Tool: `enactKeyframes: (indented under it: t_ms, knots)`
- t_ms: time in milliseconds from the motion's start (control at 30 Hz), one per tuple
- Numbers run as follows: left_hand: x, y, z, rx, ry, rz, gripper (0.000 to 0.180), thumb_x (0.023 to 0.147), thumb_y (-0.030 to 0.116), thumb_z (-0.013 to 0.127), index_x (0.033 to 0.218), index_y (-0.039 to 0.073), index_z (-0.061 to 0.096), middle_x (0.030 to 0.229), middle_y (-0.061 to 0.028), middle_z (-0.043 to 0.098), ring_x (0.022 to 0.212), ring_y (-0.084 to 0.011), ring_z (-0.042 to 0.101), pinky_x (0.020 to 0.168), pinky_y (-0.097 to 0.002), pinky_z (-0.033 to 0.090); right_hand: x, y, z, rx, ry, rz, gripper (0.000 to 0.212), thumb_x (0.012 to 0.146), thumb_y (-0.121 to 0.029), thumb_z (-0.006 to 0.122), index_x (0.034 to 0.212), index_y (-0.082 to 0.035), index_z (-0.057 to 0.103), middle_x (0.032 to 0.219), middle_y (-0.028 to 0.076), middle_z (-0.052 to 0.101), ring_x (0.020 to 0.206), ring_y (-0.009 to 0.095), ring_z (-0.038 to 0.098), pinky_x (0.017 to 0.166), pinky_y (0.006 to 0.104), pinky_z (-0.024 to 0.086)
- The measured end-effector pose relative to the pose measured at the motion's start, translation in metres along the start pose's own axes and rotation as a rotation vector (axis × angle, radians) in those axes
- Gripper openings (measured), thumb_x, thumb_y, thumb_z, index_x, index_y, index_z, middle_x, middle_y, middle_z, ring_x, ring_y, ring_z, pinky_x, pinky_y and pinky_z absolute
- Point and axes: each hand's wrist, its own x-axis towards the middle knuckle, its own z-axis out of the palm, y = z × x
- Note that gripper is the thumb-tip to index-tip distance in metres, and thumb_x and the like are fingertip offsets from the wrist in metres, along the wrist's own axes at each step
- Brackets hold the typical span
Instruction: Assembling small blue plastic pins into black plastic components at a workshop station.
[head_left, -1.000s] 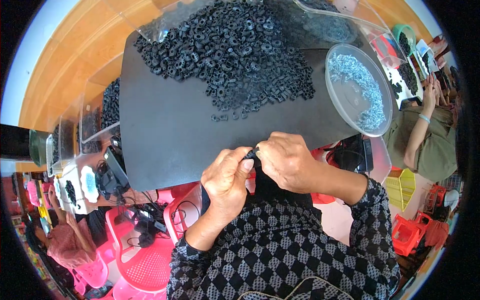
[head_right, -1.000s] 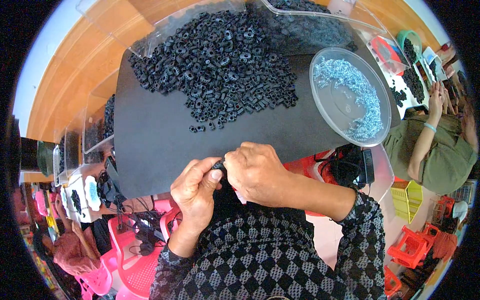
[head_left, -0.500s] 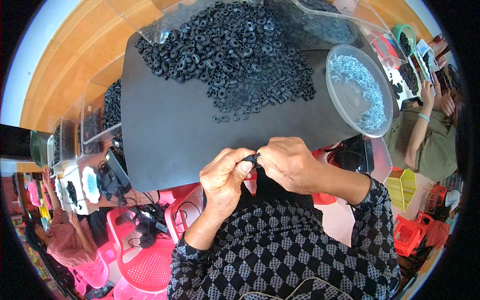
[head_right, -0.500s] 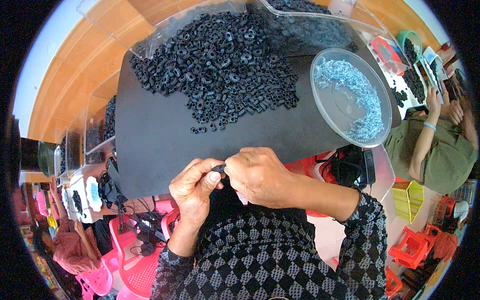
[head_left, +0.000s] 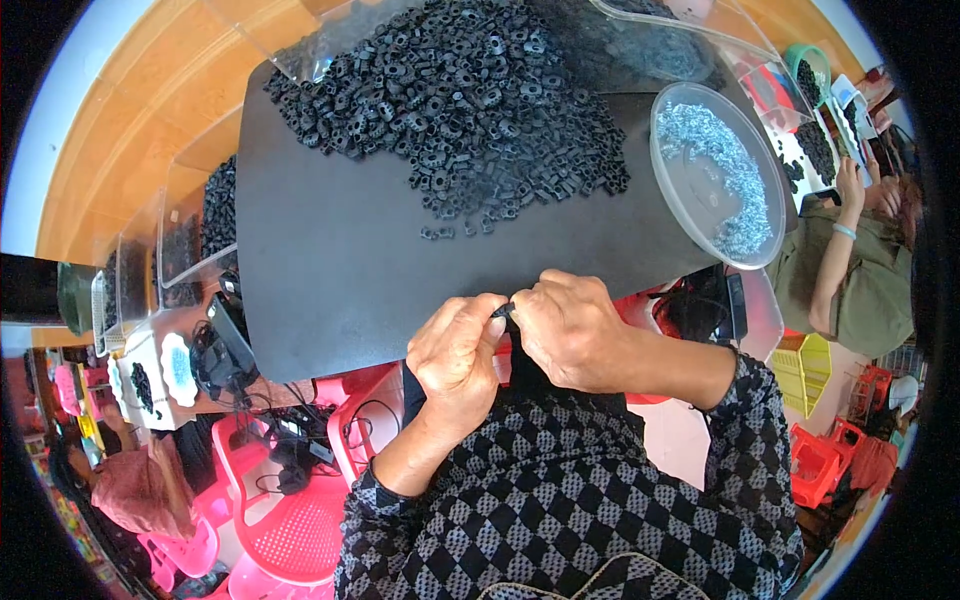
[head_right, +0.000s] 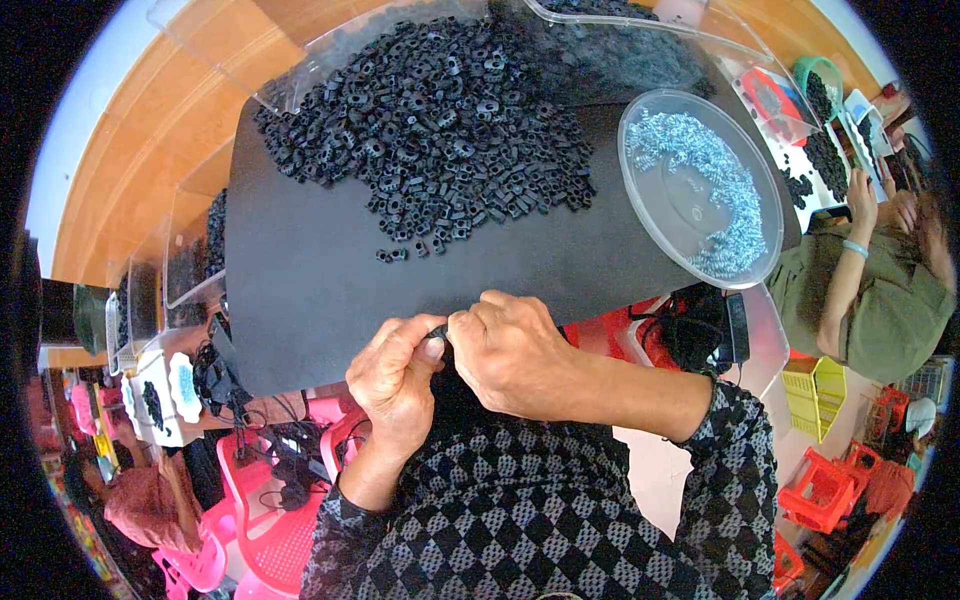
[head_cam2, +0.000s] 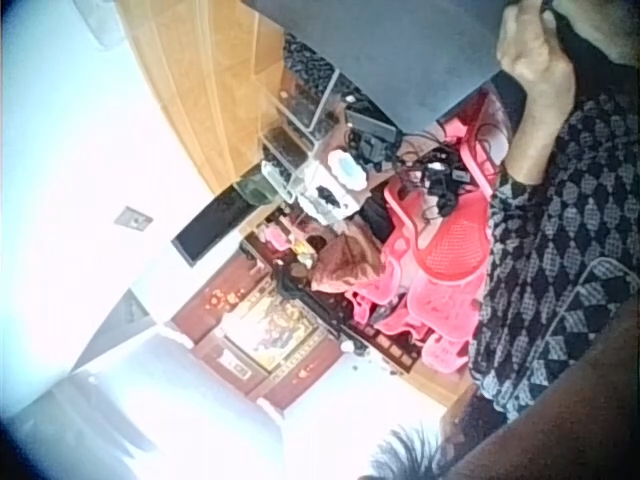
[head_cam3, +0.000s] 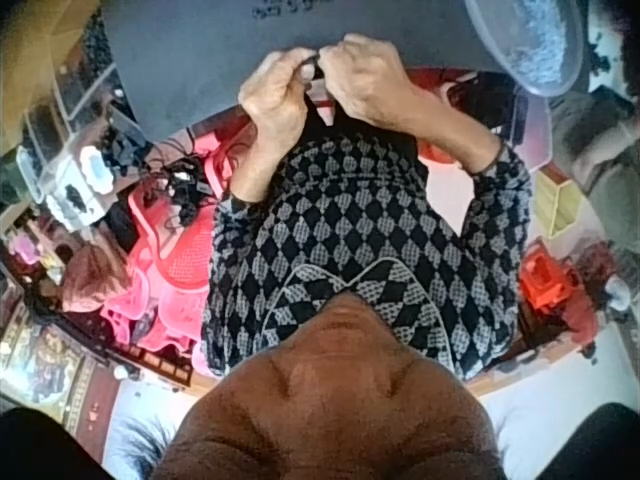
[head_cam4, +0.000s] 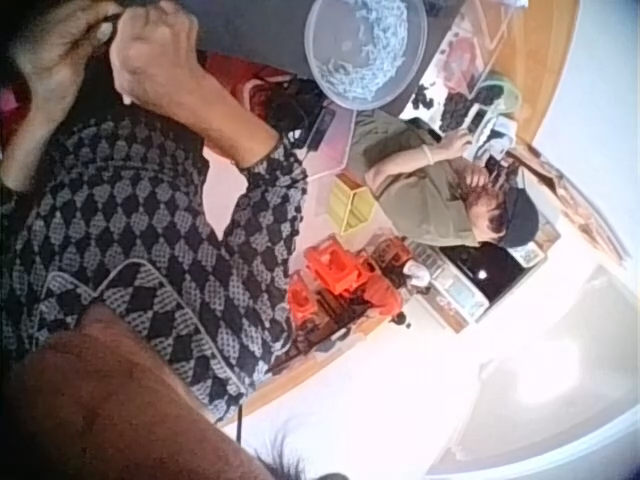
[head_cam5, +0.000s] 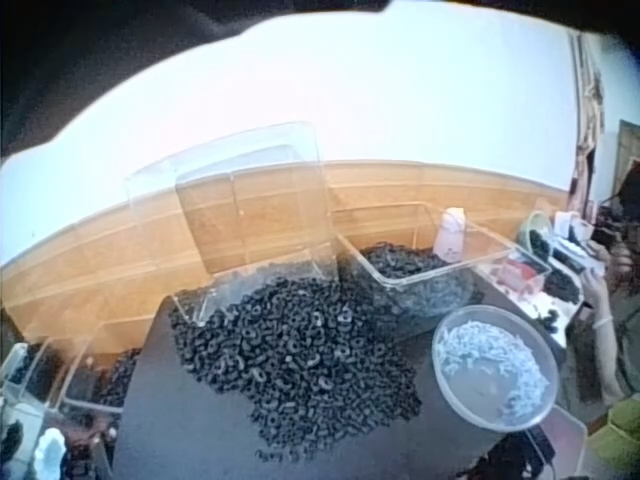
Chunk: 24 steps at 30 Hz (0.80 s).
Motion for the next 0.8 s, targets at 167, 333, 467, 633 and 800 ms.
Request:
enactKeyframes:
  t_ms: [167, 333, 467, 633, 800]
  knots:
    - [0.003, -0.001, 0.001, -0.041, -0.030, -0.019, 0.017, 0.072, -0.008, 0.064, 0.088, -0.002, 0.065, 0.068, -0.0091, 0.058, 0.056, -0.0182, 0.058, 0.051, -0.0275, 0.045, 0.001, 0.005, -0.004, 0.110, -0.056, 0.040, 0.021, 0.064, -0.005, 0.065, 0.072, -0.003, 0.045, 0.061, 0.012, 0.051, 0.056, 0.030, 0.052, 0.052, 0.0403, 0.043]
    - [0.011, 0.009, -0.004, -0.388, -0.065, -0.391, 0.014, 0.082, -0.001, 0.064, 0.096, -0.002, 0.066, 0.077, -0.0051, 0.063, 0.066, -0.0097, 0.059, 0.058, -0.0226, 0.049, 0.015, -0.004, -0.022, -0.012, -0.204, 0.144, 0.024, 0.065, -0.008, 0.067, 0.075, -0.002, 0.046, 0.064, 0.012, 0.053, 0.062, 0.031, 0.052, 0.057, 0.0406, 0.043]
    - [0.017, 0.011, -0.004, -0.608, -0.050, -0.535, 0.016, 0.084, 0.002, 0.063, 0.098, -0.005, 0.065, 0.082, -0.0066, 0.065, 0.069, -0.0112, 0.060, 0.064, -0.0231, 0.051, 0.022, -0.006, -0.025, -0.161, -0.148, 0.153, 0.029, 0.065, -0.011, 0.069, 0.082, 0.000, 0.048, 0.068, 0.012, 0.054, 0.065, 0.030, 0.052, 0.057, 0.0393, 0.043]
    - [0.025, 0.018, -0.002, -0.711, -0.023, -0.604, 0.016, 0.085, 0.004, 0.063, 0.097, -0.007, 0.064, 0.086, -0.0103, 0.067, 0.073, -0.0131, 0.062, 0.071, -0.0242, 0.050, 0.030, -0.002, -0.024, -0.253, -0.035, 0.034, 0.039, 0.063, -0.017, 0.071, 0.089, 0.004, 0.051, 0.070, 0.011, 0.051, 0.071, 0.026, 0.050, 0.058, 0.0364, 0.043]
    - [0.028, 0.022, -0.004, -0.757, -0.072, -0.625, 0.018, 0.087, 0.009, 0.062, 0.097, -0.007, 0.064, 0.086, -0.0092, 0.066, 0.076, -0.0126, 0.061, 0.072, -0.0242, 0.049, 0.029, 0.004, -0.024, -0.339, -0.032, -0.053, 0.032, 0.061, -0.019, 0.070, 0.079, 0.000, 0.052, 0.069, 0.010, 0.051, 0.070, 0.024, 0.050, 0.057, 0.0345, 0.042]
